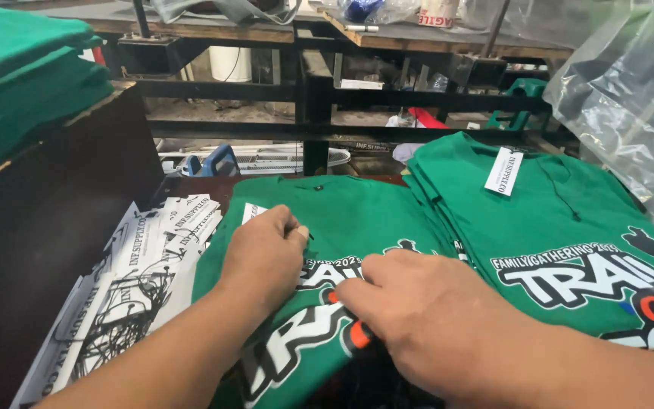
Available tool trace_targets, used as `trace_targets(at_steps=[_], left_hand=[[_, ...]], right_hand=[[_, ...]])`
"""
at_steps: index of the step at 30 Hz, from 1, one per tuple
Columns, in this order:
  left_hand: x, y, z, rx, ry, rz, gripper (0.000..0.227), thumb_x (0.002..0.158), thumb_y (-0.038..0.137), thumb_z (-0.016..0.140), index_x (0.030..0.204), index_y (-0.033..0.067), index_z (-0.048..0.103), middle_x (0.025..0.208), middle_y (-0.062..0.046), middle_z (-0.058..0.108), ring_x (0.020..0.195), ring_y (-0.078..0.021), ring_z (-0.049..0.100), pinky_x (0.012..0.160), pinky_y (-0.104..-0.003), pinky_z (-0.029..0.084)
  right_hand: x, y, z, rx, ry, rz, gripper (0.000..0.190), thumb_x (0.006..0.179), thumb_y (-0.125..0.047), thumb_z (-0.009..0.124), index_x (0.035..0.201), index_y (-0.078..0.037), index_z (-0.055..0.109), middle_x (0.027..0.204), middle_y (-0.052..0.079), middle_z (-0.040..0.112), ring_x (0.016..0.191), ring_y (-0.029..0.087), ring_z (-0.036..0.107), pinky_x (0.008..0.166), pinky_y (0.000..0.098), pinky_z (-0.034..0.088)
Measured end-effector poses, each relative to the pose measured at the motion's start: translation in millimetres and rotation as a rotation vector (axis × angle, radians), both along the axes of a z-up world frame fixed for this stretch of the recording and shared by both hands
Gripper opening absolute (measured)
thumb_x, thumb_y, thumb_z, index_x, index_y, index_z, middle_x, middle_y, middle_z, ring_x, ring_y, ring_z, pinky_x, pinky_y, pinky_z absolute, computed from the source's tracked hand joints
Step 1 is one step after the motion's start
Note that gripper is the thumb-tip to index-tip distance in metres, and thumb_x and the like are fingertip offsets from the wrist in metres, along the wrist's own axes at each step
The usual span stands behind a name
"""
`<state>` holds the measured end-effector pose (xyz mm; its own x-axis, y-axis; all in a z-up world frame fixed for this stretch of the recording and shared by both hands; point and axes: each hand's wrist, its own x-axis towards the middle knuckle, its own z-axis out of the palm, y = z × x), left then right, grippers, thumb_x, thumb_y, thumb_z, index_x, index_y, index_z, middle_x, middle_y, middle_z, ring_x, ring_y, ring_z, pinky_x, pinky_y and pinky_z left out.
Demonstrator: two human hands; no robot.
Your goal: Attaching brand tags to green t-shirts using a tagging gun on a production floor
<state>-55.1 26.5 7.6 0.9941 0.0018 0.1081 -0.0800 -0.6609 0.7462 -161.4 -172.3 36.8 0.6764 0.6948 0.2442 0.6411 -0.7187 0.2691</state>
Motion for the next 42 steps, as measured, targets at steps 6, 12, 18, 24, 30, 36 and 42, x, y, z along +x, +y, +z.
trace_targets(at_steps=[6,12,18,24,30,36,42], left_hand=[[-10,2,-8,-0.015,0.022,0.045,0.022,0.099,0.031,0.060,0.082,0.0159,0.060,0.074,-0.008,0.068,0.074,-0.0282,0.059,0.071,-0.045,0.045],[11,-3,1,-0.030,-0.002,0.067,0.020,0.097,0.033,0.059,0.087,0.0164,0.065,0.076,-0.009,0.071,0.077,-0.0314,0.062,0.073,-0.047,0.045],[51,-8,24,-0.081,0.041,0.136,0.015,0.093,0.029,0.067,0.081,0.0197,0.070,0.080,-0.004,0.075,0.081,-0.0255,0.066,0.076,-0.042,0.049],[105,-15,11,-0.082,-0.044,0.072,0.008,0.089,0.022,0.072,0.092,0.0219,0.080,0.090,-0.004,0.079,0.107,-0.0274,0.075,0.088,-0.042,0.060],[131,-12,11,0.032,-0.018,0.029,0.012,0.092,0.017,0.068,0.091,0.0153,0.080,0.091,-0.013,0.078,0.106,-0.0368,0.074,0.087,-0.047,0.061],[140,-17,5,0.162,0.018,-0.015,0.017,0.094,0.020,0.066,0.100,0.0170,0.082,0.098,-0.015,0.078,0.111,-0.0365,0.073,0.093,-0.047,0.059],[157,-19,-8,0.111,-0.048,0.062,0.012,0.092,0.024,0.071,0.097,0.0236,0.082,0.091,-0.008,0.077,0.101,-0.0326,0.075,0.089,-0.044,0.060]], right_hand=[[6,5,-30,-0.153,0.290,0.079,0.018,0.094,-0.028,0.067,0.095,-0.011,0.062,0.077,0.011,0.058,0.062,0.039,0.062,0.042,0.0590,0.049],[16,24,-25,0.004,0.170,0.113,0.027,0.089,-0.031,0.064,0.113,-0.019,0.068,0.113,0.007,0.059,0.091,0.032,0.054,0.054,0.0530,0.040],[90,17,-9,0.736,0.381,-0.534,0.039,0.084,-0.035,0.065,0.117,-0.018,0.079,0.120,0.000,0.077,0.110,0.019,0.072,0.100,0.0364,0.051],[180,5,-22,0.775,0.368,-0.620,0.025,0.079,-0.032,0.071,0.101,-0.033,0.082,0.103,-0.010,0.079,0.109,0.017,0.072,0.091,0.0383,0.055],[202,25,-13,0.666,0.359,-0.659,0.031,0.083,-0.028,0.066,0.110,-0.020,0.080,0.110,0.006,0.079,0.116,0.033,0.068,0.098,0.0523,0.054],[211,20,-30,0.507,0.266,-0.676,0.031,0.086,-0.033,0.063,0.109,-0.025,0.081,0.109,0.003,0.078,0.117,0.033,0.068,0.103,0.0536,0.051],[232,11,-36,0.674,0.269,-0.675,0.029,0.082,-0.031,0.066,0.107,-0.030,0.079,0.108,0.001,0.078,0.117,0.033,0.066,0.094,0.0537,0.054]])
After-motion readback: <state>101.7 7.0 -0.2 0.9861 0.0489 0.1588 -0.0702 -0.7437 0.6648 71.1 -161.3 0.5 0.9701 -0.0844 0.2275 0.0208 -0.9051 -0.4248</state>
